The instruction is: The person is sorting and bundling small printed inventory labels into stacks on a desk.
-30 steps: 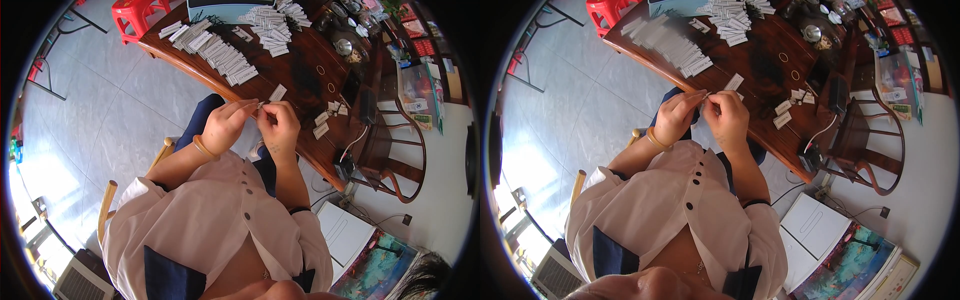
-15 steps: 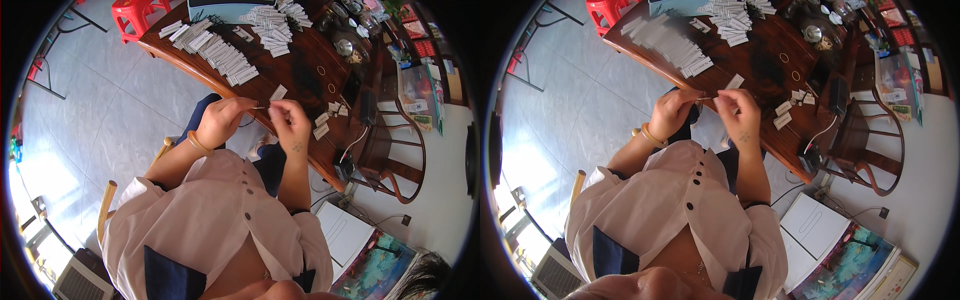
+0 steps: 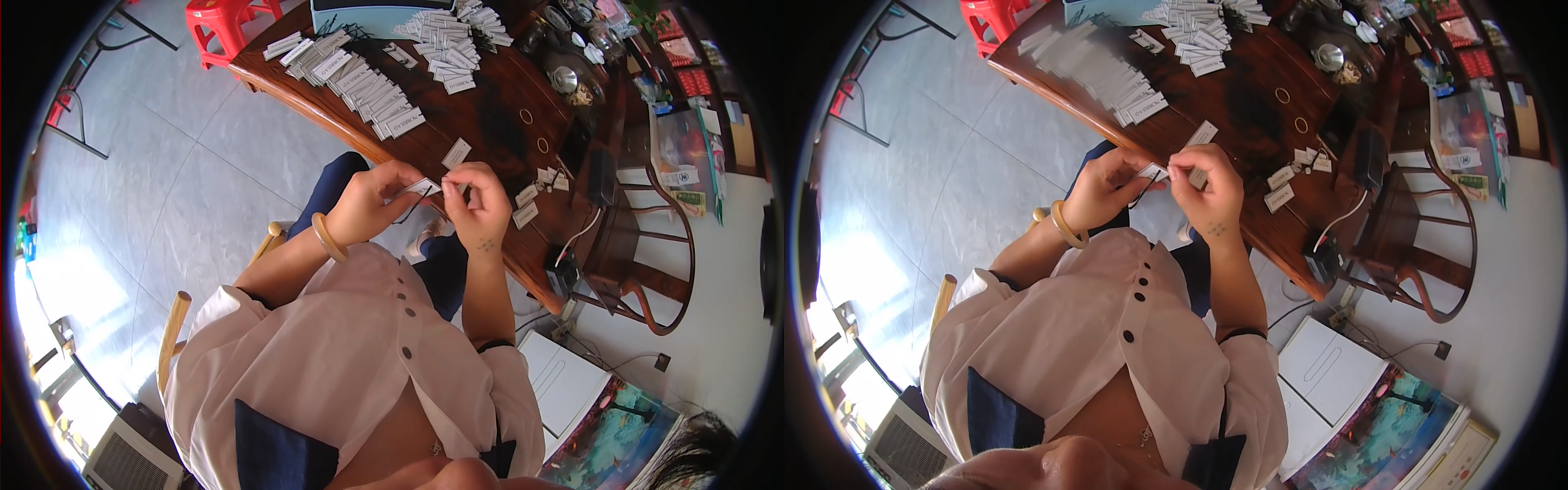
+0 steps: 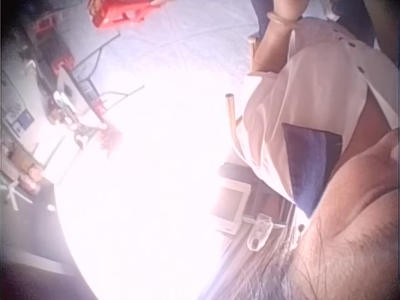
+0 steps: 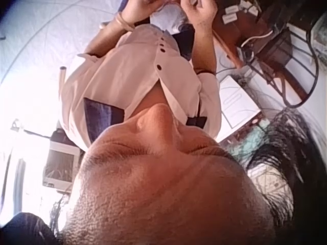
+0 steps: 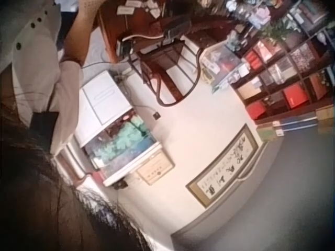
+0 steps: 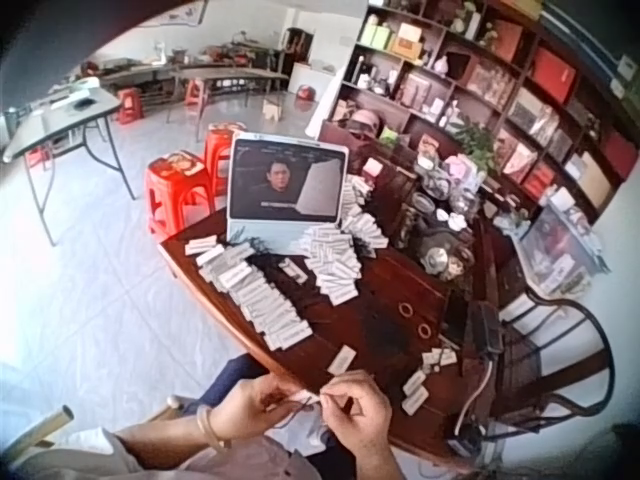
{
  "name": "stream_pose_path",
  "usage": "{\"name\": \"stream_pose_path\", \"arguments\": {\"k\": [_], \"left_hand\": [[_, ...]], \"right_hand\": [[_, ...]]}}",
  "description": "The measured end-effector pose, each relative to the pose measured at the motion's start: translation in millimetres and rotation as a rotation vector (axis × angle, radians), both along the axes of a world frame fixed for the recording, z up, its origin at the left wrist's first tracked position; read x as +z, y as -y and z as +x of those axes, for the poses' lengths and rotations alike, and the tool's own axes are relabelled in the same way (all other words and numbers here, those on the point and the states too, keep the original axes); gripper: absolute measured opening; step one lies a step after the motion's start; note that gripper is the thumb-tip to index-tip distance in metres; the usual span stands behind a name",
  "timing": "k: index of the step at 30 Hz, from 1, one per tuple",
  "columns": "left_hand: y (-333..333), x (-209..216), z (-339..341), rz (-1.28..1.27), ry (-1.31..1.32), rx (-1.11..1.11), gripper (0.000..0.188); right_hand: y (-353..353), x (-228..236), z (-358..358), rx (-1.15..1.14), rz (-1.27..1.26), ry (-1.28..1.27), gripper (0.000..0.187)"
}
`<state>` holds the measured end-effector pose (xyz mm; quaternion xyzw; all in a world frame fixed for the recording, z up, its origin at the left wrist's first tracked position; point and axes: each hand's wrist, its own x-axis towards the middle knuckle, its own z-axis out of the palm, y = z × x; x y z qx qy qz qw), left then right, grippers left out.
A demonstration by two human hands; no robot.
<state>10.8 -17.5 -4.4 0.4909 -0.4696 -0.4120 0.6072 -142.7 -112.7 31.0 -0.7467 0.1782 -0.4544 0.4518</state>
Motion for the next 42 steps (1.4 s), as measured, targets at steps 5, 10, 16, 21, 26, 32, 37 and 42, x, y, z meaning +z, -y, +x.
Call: {"name": "stream_pose_path", "arguments": {"k": [5,10,16,21,26,32,37,42], "left_hand": [[1.5,0.9,-0.4,0.058,-0.301,-0.115,0.026],[3.6,-2.7,-4.0,0.089,-0.328,-0.112,0.029],[1.7,3.9,-5.2,0.079,-0.347,-0.174,0.035],[3.7,-0.2,-3.1,-0.001,-0.310,-0.165,0.029],[4.3,-0.9,6.7,0.186,-0.214,-0.146,0.020],[1.4,6.8,10.9,0.162,-0.300,-0.190,0.019],[-0.1,8.4,8.7,0.156,-0.379,-0.221,0.015],[-1.6,10.8,8.9,0.241,-0.384,-0.215,0.015]], "right_hand": [[3.1,16.5,4.9,-0.085,-0.854,-0.282,0.037],[-4.7,15.0,8.5,-0.147,-1.006,-0.378,0.040],[-10.3,0.1,8.0,-0.270,-0.494,-0.205,0.026],[-16.2,-2.1,6.3,-0.194,0.020,-0.136,0.016],[-21.7,-6.6,9.6,-0.152,0.066,-0.137,0.017],[-20.4,-8.1,1.5,0.057,0.428,-0.044,0.019],[-15.7,-11.2,-4.0,0.184,0.463,0.052,0.021],[-16.8,-3.8,-5.1,0.126,0.320,-0.123,0.022]]}}
